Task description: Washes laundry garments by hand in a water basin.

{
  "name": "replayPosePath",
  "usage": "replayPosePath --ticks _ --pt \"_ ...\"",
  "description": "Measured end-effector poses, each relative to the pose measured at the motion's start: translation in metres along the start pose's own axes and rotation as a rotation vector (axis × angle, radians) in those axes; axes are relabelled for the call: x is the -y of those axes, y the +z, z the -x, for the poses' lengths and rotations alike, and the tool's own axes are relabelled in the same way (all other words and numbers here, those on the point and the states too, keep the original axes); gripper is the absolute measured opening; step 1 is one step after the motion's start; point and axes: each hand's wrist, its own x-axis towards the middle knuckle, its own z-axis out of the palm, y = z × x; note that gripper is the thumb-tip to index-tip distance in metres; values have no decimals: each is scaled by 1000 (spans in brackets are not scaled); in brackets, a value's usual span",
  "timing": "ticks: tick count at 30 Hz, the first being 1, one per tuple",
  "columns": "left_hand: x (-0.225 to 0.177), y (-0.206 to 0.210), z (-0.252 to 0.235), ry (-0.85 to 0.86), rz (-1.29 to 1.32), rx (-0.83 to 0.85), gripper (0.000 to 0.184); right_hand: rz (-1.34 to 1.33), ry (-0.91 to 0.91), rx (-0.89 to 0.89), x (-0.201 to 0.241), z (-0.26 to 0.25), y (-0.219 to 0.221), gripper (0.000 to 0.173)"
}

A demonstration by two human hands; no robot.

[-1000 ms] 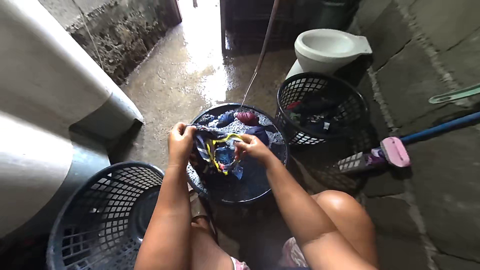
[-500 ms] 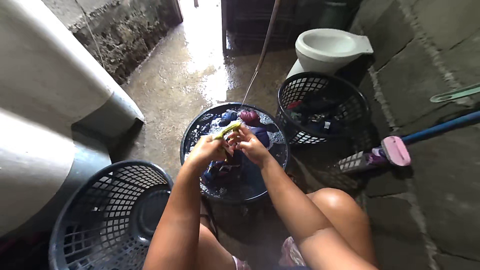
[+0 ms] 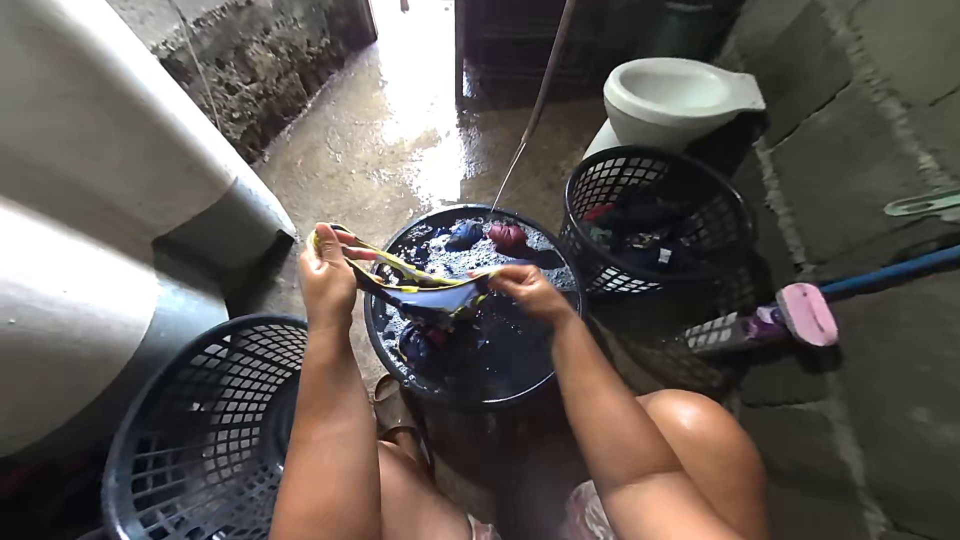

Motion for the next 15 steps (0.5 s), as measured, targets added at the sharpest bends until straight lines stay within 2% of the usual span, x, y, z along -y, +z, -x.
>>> replayPosePath --ticks 2,4,7,9,11,13,15 --pt "1 -5 0 49 -67 -129 50 -12 -117 -169 29 3 -18 21" --pt "2 -7 1 98 -119 -180 47 -152 -248 -258 45 1 -29 22" --pt "3 4 3 109 -129 -112 37 -321 -205 -324 58 2 -28 26" --pt "11 21 4 -75 -53 12 30 -372 -69 -358 40 -2 -24 28" --pt "36 43 6 -356 26 208 39 -349 177 -373 7 -6 -18 30" --pt "90 69 14 -469 -138 389 44 -206 418 -311 -35 -10 -8 35" --pt "136 96 26 -527 -422 588 42 23 591 -147 -78 -5 2 43"
